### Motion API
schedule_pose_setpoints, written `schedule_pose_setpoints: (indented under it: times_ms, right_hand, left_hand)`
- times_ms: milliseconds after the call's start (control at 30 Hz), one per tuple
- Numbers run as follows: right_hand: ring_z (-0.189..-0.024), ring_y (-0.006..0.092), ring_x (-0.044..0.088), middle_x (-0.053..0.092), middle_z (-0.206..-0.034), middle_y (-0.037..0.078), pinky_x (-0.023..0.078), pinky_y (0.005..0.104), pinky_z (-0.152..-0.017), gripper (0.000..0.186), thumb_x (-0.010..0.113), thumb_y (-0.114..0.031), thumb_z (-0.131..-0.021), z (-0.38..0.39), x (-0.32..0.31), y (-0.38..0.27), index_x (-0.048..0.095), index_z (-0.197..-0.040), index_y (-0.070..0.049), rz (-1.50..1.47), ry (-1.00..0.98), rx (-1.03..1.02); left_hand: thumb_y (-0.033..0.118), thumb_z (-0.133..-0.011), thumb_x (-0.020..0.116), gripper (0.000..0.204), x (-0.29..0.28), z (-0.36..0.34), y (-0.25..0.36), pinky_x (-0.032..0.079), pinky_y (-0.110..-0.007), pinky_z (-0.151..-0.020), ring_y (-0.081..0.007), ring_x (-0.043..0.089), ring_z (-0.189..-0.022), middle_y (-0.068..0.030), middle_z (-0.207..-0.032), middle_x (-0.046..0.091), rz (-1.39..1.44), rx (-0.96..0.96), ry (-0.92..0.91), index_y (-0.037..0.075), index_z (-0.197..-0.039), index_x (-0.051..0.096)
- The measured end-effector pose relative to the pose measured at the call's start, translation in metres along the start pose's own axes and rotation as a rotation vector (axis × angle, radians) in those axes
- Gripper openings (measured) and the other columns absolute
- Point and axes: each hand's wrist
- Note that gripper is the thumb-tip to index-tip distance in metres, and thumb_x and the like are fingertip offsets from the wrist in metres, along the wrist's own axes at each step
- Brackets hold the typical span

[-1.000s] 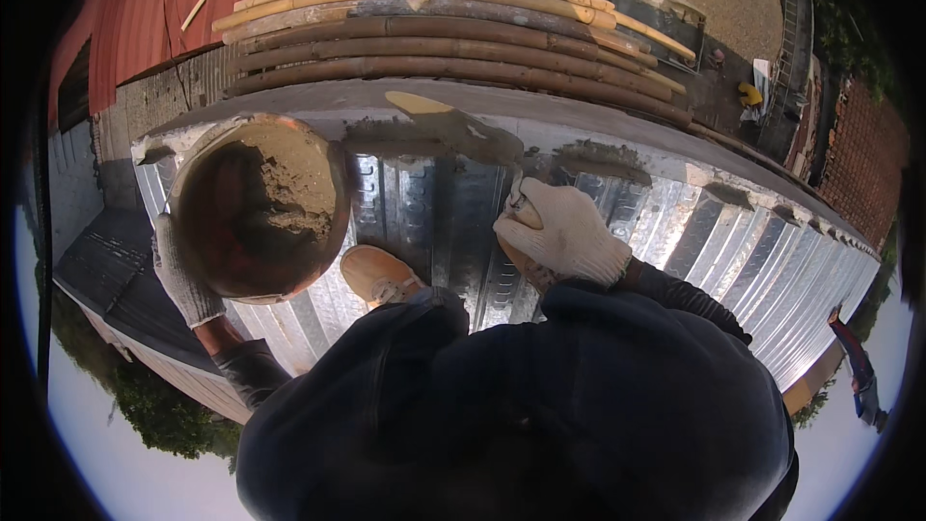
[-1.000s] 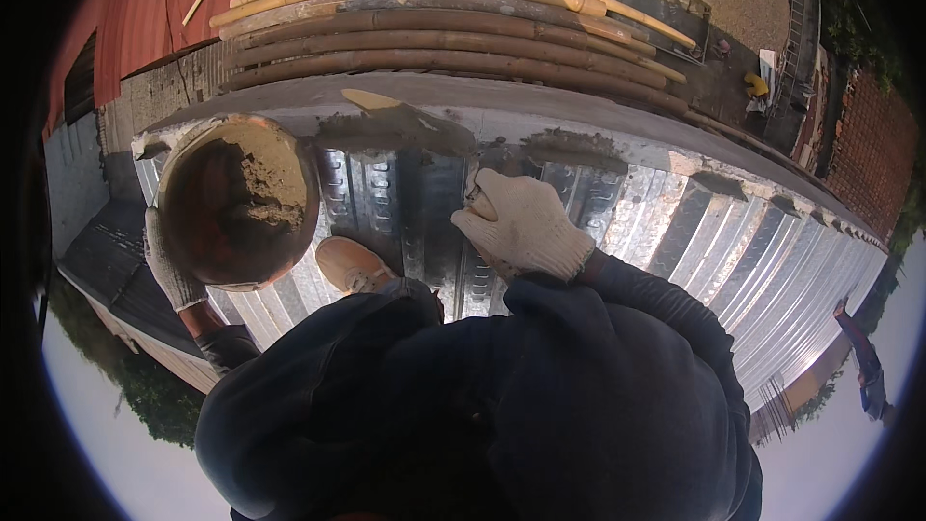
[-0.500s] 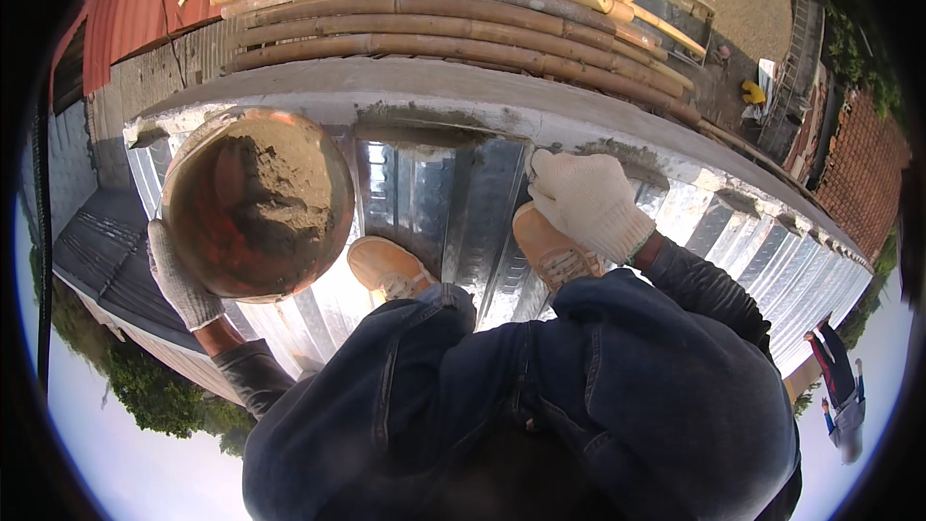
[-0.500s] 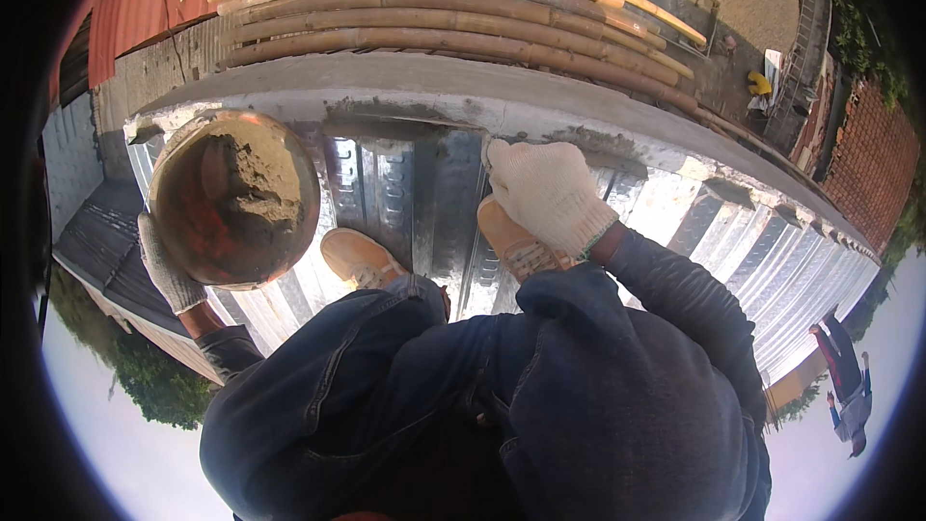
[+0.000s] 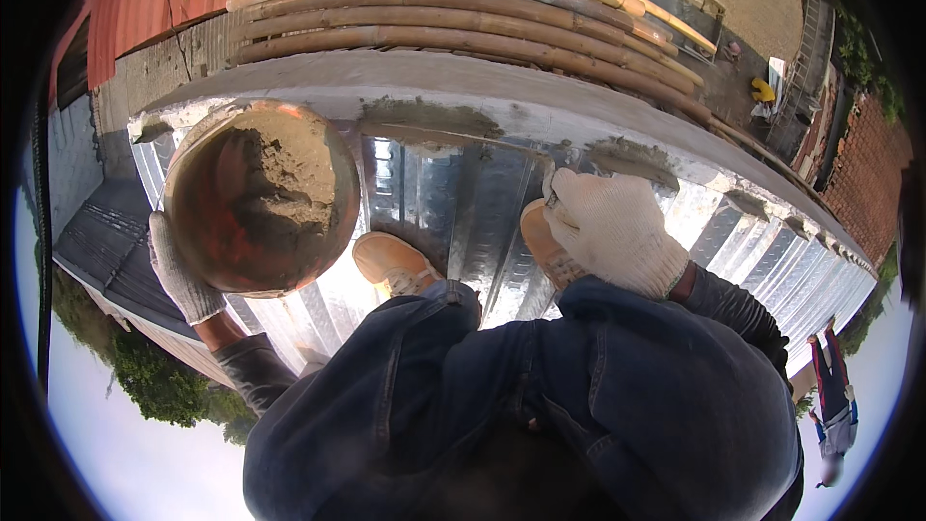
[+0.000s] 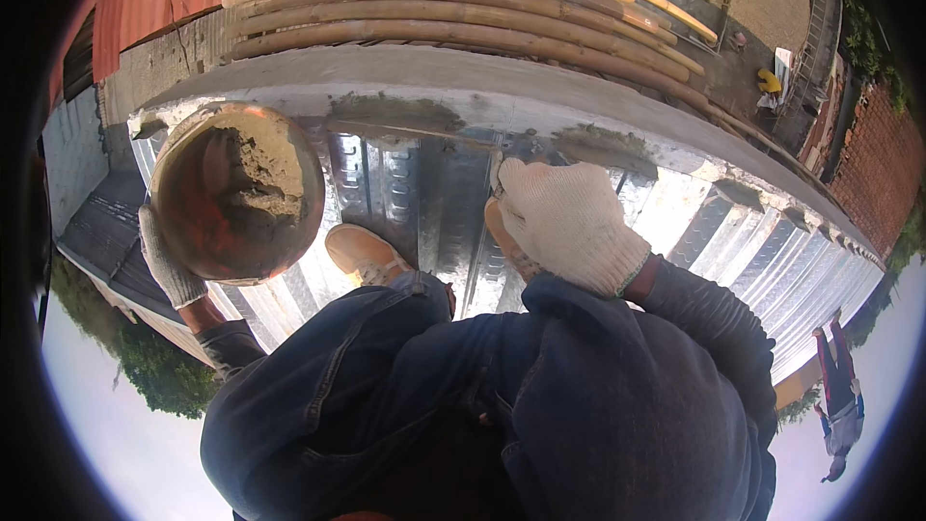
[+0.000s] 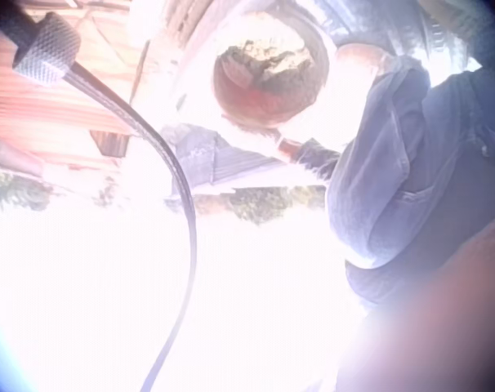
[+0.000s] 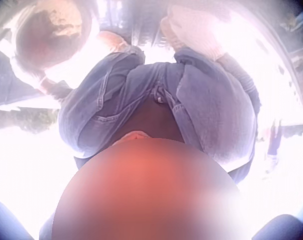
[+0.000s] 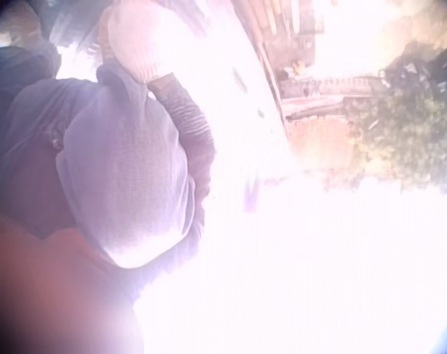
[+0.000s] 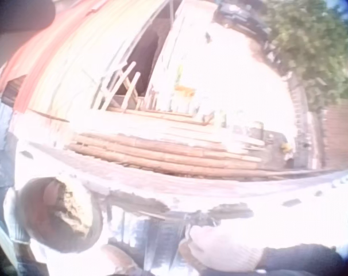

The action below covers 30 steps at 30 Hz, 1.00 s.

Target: The person scoops cement from a bucket and applies it to the seams of a corrugated metal roof using a trowel. The person repeatedly scoops and spreads the cement along the roof joints.

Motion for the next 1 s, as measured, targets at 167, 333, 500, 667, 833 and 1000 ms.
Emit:
schedule_pose_setpoints:
  times_ms: [167,333,500,667,833,1000]
  right_hand:
    - [-0.085,0.0382,0.078,0.076,-0.092,0.013,0.062,0.0488,-0.074,0.026,0.074,-0.03,-0.1,-0.049,0.004,0.007,0.068,-0.114,-0.009,-0.021,0.15,-0.125]
    - [-0.08,0.0383,0.079,0.076,-0.084,0.014,0.063,0.0491,-0.069,0.016,0.07,-0.02,-0.099,-0.1,0.003,-0.017,0.07,-0.109,-0.008,0.041,0.054,-0.134]
    - [-0.079,0.0368,0.08,0.077,-0.083,0.016,0.063,0.0471,-0.067,0.015,0.07,-0.016,-0.097,-0.108,0.017,-0.026,0.07,-0.109,-0.007,0.153,-0.001,-0.145]
    - [-0.078,0.0355,0.08,0.077,-0.084,0.014,0.062,0.0452,-0.066,0.018,0.072,-0.015,-0.093,-0.085,0.031,-0.038,0.07,-0.11,-0.008,0.094,-0.023,-0.082]
    - [-0.084,0.033,0.079,0.077,-0.095,0.009,0.062,0.044,-0.071,0.033,0.071,-0.02,-0.097,-0.064,0.002,-0.03,0.069,-0.129,-0.013,0.2,-0.18,-0.093]
    - [-0.112,0.0299,0.075,0.073,-0.127,0.01,0.06,0.041,-0.092,0.054,0.082,-0.032,-0.094,-0.076,-0.02,0.01,0.068,-0.14,-0.009,0.211,0.056,-0.301]
  left_hand:
    - [0.035,-0.114,0.071,0.043,-0.01,-0.006,-0.006,0.061,-0.038,-0.105,-0.0205,0.075,-0.114,-0.0089,-0.132,0.079,-0.005,0.039,0.005,0.001,-0.14,0.074]
    - [0.036,-0.115,0.07,0.042,-0.006,-0.003,-0.008,0.062,-0.038,-0.103,-0.0204,0.075,-0.111,-0.008,-0.128,0.08,-0.034,0.036,0.014,0.002,-0.138,0.075]
    - [0.037,-0.115,0.069,0.042,-0.006,0.004,-0.008,0.061,-0.038,-0.102,-0.0196,0.075,-0.109,-0.0078,-0.127,0.079,-0.038,0.057,-0.018,0.002,-0.138,0.075]
    - [0.038,-0.116,0.067,0.044,0.002,0.01,-0.008,0.06,-0.036,-0.102,-0.0183,0.074,-0.11,-0.0076,-0.127,0.079,-0.065,0.044,0.023,0.001,-0.139,0.074]
    - [0.033,-0.118,0.065,0.039,-0.015,0.02,-0.017,0.061,-0.037,-0.1,-0.0183,0.075,-0.109,-0.0087,-0.127,0.079,-0.044,0.031,0.055,0.001,-0.138,0.073]
    - [0.038,-0.119,0.063,0.047,-0.006,0.074,-0.033,0.059,-0.039,-0.106,-0.0212,0.074,-0.117,-0.0104,-0.135,0.077,0.141,-0.011,0.08,-0.001,-0.145,0.069]
Point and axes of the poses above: each hand's wrist, its own z-axis away from the middle knuckle, its own x-axis out of the palm, y = z × x
